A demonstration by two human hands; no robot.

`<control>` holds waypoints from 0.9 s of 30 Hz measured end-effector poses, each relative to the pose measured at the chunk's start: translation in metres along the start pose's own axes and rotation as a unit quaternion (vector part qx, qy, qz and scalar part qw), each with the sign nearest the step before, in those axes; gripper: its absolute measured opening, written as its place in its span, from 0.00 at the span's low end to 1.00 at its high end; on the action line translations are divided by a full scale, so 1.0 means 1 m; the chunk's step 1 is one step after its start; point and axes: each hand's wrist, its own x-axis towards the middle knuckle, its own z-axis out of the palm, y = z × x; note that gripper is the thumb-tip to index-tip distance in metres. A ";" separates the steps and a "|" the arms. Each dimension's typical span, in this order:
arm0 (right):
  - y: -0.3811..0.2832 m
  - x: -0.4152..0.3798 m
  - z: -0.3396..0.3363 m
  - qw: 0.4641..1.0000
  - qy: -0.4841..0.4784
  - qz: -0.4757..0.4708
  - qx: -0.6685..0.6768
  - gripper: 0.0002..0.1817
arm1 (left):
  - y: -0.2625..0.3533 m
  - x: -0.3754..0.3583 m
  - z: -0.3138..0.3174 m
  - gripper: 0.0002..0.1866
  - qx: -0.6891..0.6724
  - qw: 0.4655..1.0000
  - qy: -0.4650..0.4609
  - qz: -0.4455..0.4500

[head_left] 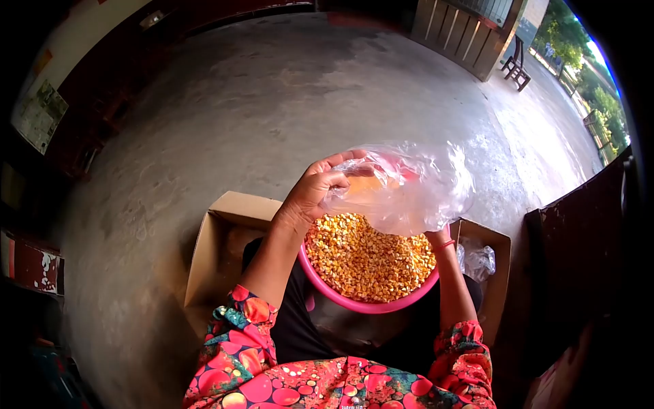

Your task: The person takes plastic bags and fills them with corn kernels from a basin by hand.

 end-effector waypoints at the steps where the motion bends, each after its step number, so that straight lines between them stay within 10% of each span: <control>1: -0.013 0.002 0.008 0.999 -0.010 -0.020 -0.049 0.22 | -0.002 0.001 -0.001 0.30 0.000 1.000 -0.002 0.000; 11: -0.086 0.002 0.029 0.984 -0.124 -0.092 -0.090 0.14 | -0.025 0.009 -0.025 0.26 0.307 0.940 0.106 0.101; 16: -0.102 -0.001 0.025 0.984 -0.146 -0.097 -0.016 0.15 | -0.025 0.007 -0.017 0.30 0.588 0.758 0.160 0.232; 27: -0.123 0.008 0.016 0.983 -0.089 -0.154 -0.049 0.10 | -0.029 0.006 -0.007 0.34 0.615 0.733 0.189 0.220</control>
